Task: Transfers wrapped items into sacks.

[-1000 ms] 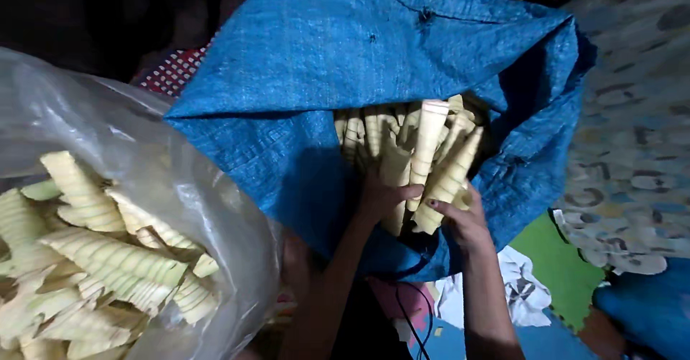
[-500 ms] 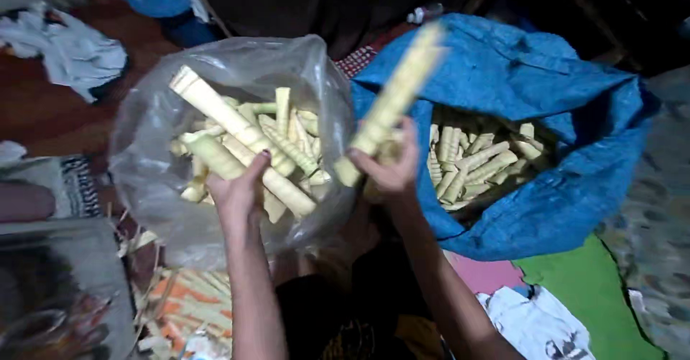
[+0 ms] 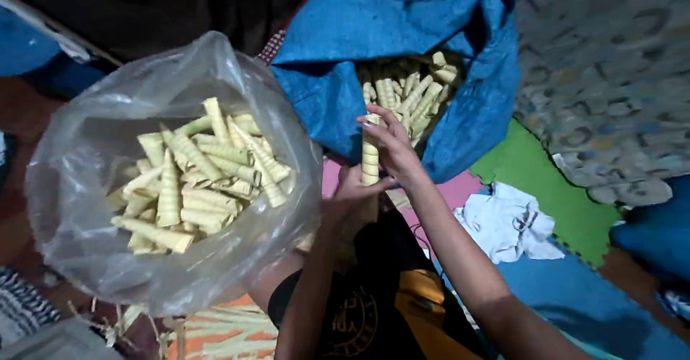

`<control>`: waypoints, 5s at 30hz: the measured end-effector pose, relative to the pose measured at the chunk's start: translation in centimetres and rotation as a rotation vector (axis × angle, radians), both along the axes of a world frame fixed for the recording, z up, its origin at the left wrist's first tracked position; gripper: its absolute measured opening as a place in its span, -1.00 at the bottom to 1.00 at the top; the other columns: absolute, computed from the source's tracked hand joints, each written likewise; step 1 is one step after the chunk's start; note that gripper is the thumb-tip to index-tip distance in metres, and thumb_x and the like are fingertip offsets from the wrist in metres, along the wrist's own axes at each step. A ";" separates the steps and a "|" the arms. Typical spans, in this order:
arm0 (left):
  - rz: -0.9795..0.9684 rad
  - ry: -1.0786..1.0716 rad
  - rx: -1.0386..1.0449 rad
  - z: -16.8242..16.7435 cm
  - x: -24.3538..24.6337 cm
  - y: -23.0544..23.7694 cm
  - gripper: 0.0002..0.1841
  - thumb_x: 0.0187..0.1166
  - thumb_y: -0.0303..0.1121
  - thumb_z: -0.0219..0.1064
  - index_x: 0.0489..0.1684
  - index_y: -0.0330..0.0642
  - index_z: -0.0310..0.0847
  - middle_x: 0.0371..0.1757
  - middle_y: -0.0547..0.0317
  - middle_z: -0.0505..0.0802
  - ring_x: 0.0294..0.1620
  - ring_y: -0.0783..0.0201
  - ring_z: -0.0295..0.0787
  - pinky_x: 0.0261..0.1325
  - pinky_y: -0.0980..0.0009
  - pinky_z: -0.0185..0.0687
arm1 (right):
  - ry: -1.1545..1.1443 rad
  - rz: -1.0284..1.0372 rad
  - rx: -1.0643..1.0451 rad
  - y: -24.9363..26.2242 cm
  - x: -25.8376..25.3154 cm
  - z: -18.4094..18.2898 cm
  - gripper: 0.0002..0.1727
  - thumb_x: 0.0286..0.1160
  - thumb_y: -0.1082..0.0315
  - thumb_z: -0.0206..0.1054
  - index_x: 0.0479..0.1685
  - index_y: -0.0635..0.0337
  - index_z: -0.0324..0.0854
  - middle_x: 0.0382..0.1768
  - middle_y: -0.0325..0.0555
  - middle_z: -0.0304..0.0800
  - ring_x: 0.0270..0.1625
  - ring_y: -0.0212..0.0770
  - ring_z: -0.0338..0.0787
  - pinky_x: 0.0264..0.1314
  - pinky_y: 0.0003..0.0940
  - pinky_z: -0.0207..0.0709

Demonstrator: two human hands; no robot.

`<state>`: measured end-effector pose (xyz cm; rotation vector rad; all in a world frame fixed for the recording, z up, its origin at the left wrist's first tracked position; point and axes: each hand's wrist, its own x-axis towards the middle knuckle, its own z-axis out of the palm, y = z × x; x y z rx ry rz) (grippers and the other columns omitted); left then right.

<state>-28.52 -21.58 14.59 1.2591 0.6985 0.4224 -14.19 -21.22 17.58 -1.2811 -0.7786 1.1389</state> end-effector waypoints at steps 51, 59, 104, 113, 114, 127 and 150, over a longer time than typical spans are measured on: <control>0.728 -0.434 -0.059 3.4 7.0 5.5 -0.30 0.20 -0.64 0.58 0.40 -0.31 0.32 0.02 0.06 0.85 0.03 0.24 0.87 0.18 0.24 0.85 | -0.492 -0.883 0.203 -1.3 11.9 -0.8 -0.37 0.53 0.21 0.50 0.41 0.43 0.36 0.14 -0.03 0.75 0.20 -0.32 0.80 0.36 -0.37 0.69; 1.180 0.056 -0.019 5.7 -9.4 0.7 -0.13 0.09 -0.56 0.71 0.48 -0.17 0.27 0.08 0.16 0.82 0.00 0.32 0.86 0.06 0.29 0.86 | -0.028 -0.494 0.289 1.6 0.1 5.4 -0.49 0.71 0.10 0.32 0.47 0.10 0.28 0.14 -0.25 0.72 0.16 -0.32 0.82 0.29 -0.28 0.75; 0.544 0.995 -0.331 -20.5 23.9 18.2 -0.37 0.66 0.02 0.34 0.41 -0.44 0.53 0.25 -0.38 0.78 0.30 -0.23 0.74 0.34 -0.17 0.61 | -0.472 0.229 -0.846 13.6 19.6 -24.8 -0.25 0.25 0.15 0.70 0.50 0.19 0.57 0.40 0.29 0.66 0.46 0.26 0.63 0.48 0.29 0.47; 0.593 0.768 -0.380 -19.3 22.6 17.8 -0.24 0.56 -0.09 0.48 0.55 -0.53 0.32 0.35 -0.46 0.68 0.38 -0.26 0.65 0.43 -0.15 0.53 | -0.253 0.430 -0.754 13.2 20.6 -22.0 -0.27 0.41 0.29 0.58 0.58 0.35 0.41 0.38 0.32 0.63 0.37 0.12 0.67 0.45 0.10 0.52; 0.627 0.721 -0.409 -18.9 22.7 17.9 -0.21 0.50 -0.12 0.54 0.56 -0.52 0.31 0.37 -0.45 0.67 0.39 -0.24 0.63 0.45 -0.13 0.53 | -0.183 0.442 -0.785 13.1 20.8 -20.9 -0.32 0.43 0.26 0.54 0.53 0.33 0.44 0.29 0.26 0.69 0.26 0.04 0.73 0.35 0.03 0.60; 0.487 0.195 -0.268 -0.6 7.2 4.5 -0.18 0.05 -0.42 0.71 0.41 -0.40 0.38 -0.09 0.25 0.85 -0.14 0.54 0.83 -0.04 0.54 0.81 | -0.119 -0.228 0.015 3.0 18.5 -4.3 -0.51 0.24 0.21 0.60 0.20 -0.10 0.59 -0.15 -0.46 0.89 -0.25 -0.51 0.85 -0.27 -0.54 0.79; -0.006 0.335 0.000 -4.1 10.0 10.2 -0.66 0.46 -0.36 0.56 0.11 -0.31 0.68 -0.32 0.14 0.81 -0.40 0.40 0.73 -0.24 0.42 0.74 | -0.131 -0.125 0.050 10.0 9.4 -7.7 -0.49 0.77 0.31 0.07 0.62 0.36 0.29 0.39 0.02 0.65 0.19 -0.32 0.78 0.18 -0.36 0.73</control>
